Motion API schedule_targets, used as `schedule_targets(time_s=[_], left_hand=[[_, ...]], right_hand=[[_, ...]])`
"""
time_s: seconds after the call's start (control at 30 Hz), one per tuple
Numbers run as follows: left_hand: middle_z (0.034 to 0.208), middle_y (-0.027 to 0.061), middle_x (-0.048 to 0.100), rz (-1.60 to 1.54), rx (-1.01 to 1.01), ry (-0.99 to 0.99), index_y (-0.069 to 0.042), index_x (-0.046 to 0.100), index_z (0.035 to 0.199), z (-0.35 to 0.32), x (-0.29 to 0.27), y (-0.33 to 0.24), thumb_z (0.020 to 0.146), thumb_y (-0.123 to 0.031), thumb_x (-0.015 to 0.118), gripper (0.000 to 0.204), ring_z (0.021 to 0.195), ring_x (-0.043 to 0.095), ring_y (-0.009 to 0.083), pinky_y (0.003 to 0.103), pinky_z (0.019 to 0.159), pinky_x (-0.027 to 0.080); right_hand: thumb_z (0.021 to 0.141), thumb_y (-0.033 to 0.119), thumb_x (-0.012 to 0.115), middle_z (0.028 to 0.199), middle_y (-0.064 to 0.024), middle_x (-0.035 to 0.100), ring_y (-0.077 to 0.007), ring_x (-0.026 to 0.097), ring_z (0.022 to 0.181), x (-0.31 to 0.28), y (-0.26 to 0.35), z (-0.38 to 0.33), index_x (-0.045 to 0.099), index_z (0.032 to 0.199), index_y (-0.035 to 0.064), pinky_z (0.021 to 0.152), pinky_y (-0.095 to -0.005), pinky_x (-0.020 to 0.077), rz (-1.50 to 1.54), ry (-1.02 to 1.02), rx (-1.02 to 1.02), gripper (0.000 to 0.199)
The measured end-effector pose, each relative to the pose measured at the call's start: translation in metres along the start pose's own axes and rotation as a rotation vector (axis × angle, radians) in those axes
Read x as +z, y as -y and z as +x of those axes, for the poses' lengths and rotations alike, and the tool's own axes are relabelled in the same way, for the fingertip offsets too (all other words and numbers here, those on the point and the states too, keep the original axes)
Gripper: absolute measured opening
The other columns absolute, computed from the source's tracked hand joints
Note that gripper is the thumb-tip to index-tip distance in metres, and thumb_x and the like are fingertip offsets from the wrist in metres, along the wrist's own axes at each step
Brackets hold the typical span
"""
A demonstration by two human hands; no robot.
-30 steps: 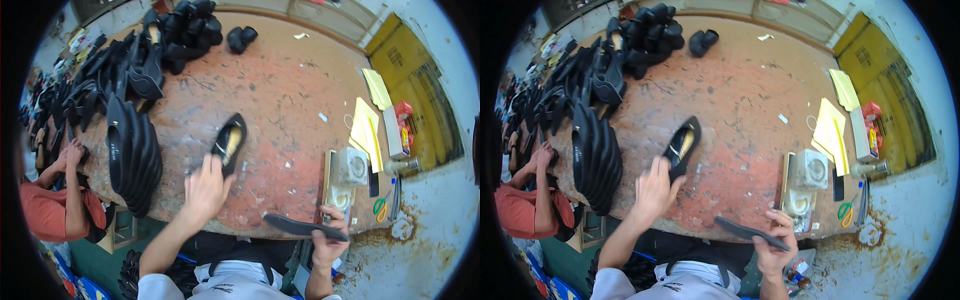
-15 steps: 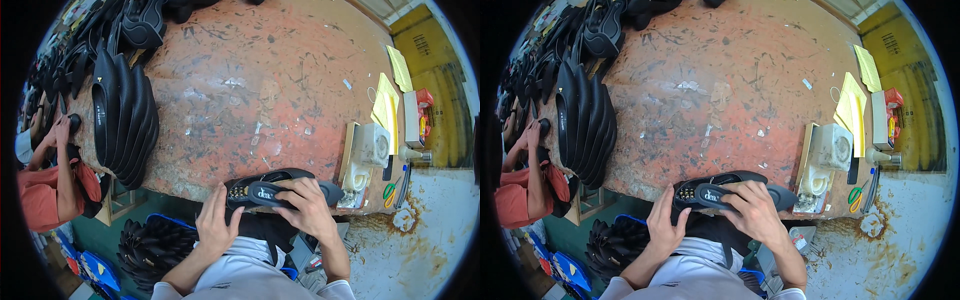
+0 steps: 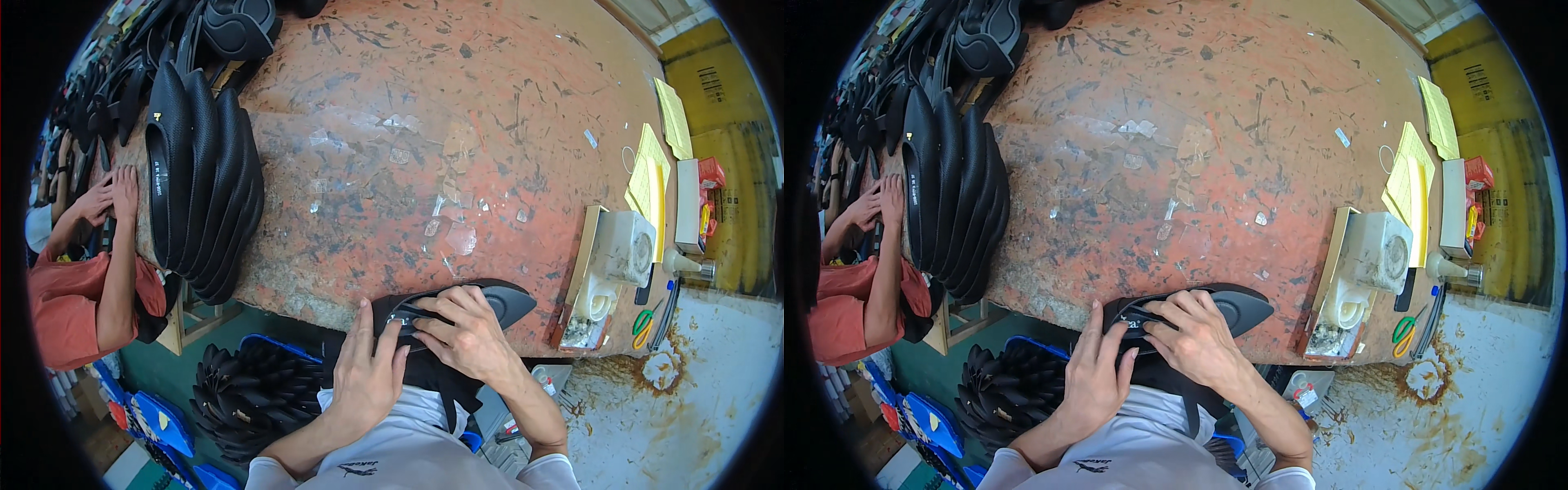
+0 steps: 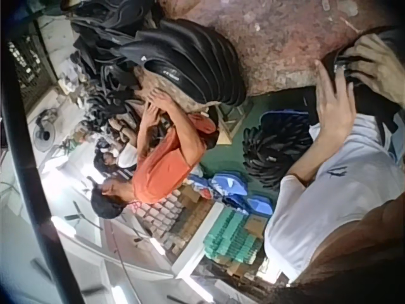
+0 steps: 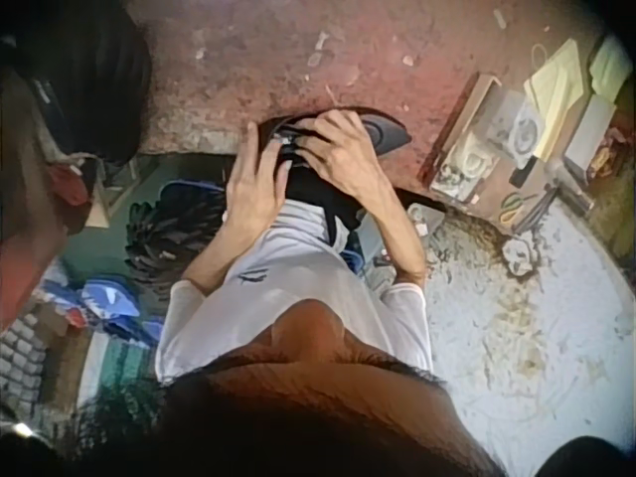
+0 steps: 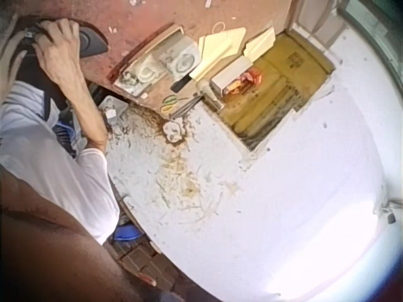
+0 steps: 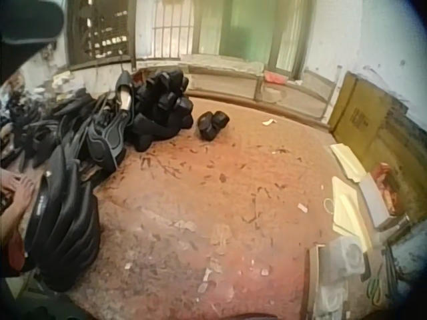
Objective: The person inserts insoles into black high-heeled shoes at a workbench. They pick up a shoe, place an insole inside, and press it down to fit, repeating this process for multiple pairs.
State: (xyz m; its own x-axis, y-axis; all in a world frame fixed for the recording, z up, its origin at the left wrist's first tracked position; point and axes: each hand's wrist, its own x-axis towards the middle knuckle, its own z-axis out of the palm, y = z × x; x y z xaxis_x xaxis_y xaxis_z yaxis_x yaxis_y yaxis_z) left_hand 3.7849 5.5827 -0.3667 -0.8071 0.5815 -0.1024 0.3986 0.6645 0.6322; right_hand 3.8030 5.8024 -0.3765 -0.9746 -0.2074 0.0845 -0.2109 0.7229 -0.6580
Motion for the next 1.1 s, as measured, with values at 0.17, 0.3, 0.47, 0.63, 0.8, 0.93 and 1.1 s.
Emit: schedule_targets(time_s=[0.17, 0.3, 0.47, 0.63, 0.8, 0.93, 1.1], left_hand=[[0.160, 0.0455, 0.039, 0.114, -0.019, 0.069, 0.015, 0.065, 0.136, 0.011, -0.006, -0.009, 0.099, -0.016, 0.072, 0.048, 0.133, 0.058, 0.0572, 0.055, 0.109, 0.053], [0.160, 0.0431, 0.041, 0.167, -0.036, 0.106, 0.018, 0.067, 0.132, 0.018, -0.004, -0.012, 0.098, -0.017, 0.069, 0.049, 0.137, 0.053, 0.0553, 0.055, 0.111, 0.051], [0.161, 0.0385, 0.043, 0.261, -0.032, 0.167, 0.017, 0.072, 0.126, 0.028, -0.004, -0.014, 0.093, -0.021, 0.069, 0.050, 0.132, 0.052, 0.0468, 0.053, 0.106, 0.047], [0.160, 0.0369, 0.045, 0.315, -0.008, 0.134, 0.016, 0.075, 0.121, 0.024, 0.000, -0.012, 0.092, -0.024, 0.070, 0.049, 0.129, 0.053, 0.0444, 0.052, 0.103, 0.044], [0.160, 0.0366, 0.046, 0.314, -0.008, 0.141, 0.016, 0.075, 0.121, 0.024, -0.002, -0.012, 0.091, -0.024, 0.070, 0.050, 0.130, 0.053, 0.0450, 0.053, 0.103, 0.044], [0.160, 0.0368, 0.045, 0.301, 0.001, 0.132, 0.016, 0.074, 0.121, 0.024, -0.001, -0.010, 0.092, -0.024, 0.071, 0.050, 0.131, 0.054, 0.0457, 0.054, 0.105, 0.044], [0.164, 0.0317, 0.044, 0.174, 0.153, 0.180, 0.011, 0.076, 0.114, 0.034, -0.009, -0.003, 0.091, -0.028, 0.079, 0.046, 0.123, 0.059, 0.0422, 0.054, 0.100, 0.055]], right_hand=[[0.077, 0.012, 0.090, 0.120, -0.0043, 0.076, -0.0246, 0.067, 0.107, 0.004, -0.001, 0.002, 0.083, 0.100, 0.0052, 0.097, -0.0408, 0.0505, -0.026, -0.006, 0.016, 0.025], [0.080, 0.013, 0.086, 0.121, -0.0044, 0.075, -0.0248, 0.065, 0.112, 0.006, -0.002, 0.001, 0.083, 0.101, 0.0047, 0.100, -0.0429, 0.0495, -0.014, 0.018, 0.024, 0.023], [0.081, 0.021, 0.088, 0.121, -0.0083, 0.072, -0.0288, 0.062, 0.114, 0.002, 0.001, 0.003, 0.079, 0.110, 0.0039, 0.103, -0.0463, 0.0464, -0.075, 0.048, 0.000, 0.035], [0.069, 0.039, 0.099, 0.109, -0.0129, 0.062, -0.0347, 0.057, 0.107, -0.030, 0.016, -0.006, 0.069, 0.116, 0.0040, 0.097, -0.0493, 0.0418, -0.457, -0.120, 0.558, 0.066], [0.068, 0.039, 0.100, 0.110, -0.0133, 0.060, -0.0347, 0.057, 0.108, -0.019, 0.009, -0.008, 0.067, 0.115, 0.0048, 0.096, -0.0474, 0.0413, -0.505, -0.142, 0.558, 0.067], [0.071, 0.037, 0.099, 0.109, -0.0134, 0.060, -0.0349, 0.057, 0.106, -0.010, 0.003, -0.010, 0.065, 0.116, 0.0046, 0.095, -0.0479, 0.0413, -0.501, -0.121, 0.538, 0.065], [0.076, 0.037, 0.096, 0.107, -0.0133, 0.059, -0.0348, 0.055, 0.105, -0.018, 0.000, -0.004, 0.062, 0.117, 0.0022, 0.092, -0.0474, 0.0416, -0.470, -0.016, 0.558, 0.064]])
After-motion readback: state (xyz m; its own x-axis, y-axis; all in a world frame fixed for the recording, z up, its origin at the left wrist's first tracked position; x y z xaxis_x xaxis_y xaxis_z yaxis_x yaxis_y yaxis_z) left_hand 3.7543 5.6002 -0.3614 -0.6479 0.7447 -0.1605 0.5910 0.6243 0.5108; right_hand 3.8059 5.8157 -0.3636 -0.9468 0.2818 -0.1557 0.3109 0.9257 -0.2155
